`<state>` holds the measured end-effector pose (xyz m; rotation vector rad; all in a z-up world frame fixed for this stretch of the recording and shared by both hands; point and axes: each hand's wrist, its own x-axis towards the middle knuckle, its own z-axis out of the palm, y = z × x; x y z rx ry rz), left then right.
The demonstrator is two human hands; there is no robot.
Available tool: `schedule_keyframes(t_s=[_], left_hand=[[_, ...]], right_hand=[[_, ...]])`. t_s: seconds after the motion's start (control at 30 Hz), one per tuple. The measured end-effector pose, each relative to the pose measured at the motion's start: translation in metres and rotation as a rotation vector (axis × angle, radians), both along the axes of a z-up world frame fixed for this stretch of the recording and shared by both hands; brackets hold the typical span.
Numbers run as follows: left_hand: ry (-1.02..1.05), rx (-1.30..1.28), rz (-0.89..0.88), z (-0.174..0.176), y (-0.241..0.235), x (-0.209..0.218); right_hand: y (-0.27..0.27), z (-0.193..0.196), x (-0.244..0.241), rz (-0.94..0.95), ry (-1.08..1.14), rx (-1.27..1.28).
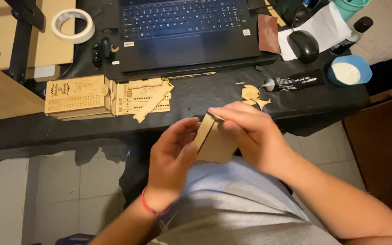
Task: The person assembles a wooden model kit by hand. They snap together pre-cut wooden pieces, fit a small decorative piece into a slot, and repeatedly test the fit of a larger panel into the assembled frame.
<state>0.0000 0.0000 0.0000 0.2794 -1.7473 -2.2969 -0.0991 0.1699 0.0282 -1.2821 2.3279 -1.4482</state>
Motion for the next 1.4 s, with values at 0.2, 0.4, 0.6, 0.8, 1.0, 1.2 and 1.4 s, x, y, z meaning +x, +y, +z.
schedule_keyframes(t_s=[0.2,0.4,0.6,0.8,1.0,1.2,1.4], left_hand=[[0.384,-0.670,-0.066,0.000,-0.009,0.027],[0.234,-0.774,-0.121,0.016,-0.006,0.025],[0.180,-0.655,-0.014,-0.002,0.011,0.025],[0.165,-0.644,0.032,0.000,0.018,0.024],[0.167,-0.611,0.071,-0.004,0.017,0.016],[0.073,-0.464,0.189,-0.010,0.007,0.002],[0.410,0.018,0.197,-0.034,-0.001,-0.012]], right_hand=[[0.003,-0.024,0.022,-0.127,-0.409,-0.076],[0.003,-0.033,0.036,-0.159,-0.500,-0.054],[0.007,-0.047,0.047,-0.172,-0.552,-0.109],[0.006,-0.052,0.053,-0.197,-0.543,-0.175],[0.007,-0.057,0.043,-0.232,-0.605,-0.171],[0.016,-0.014,0.015,-0.141,-0.492,0.046],[0.040,-0.011,0.008,-0.380,-0.341,-0.100]])
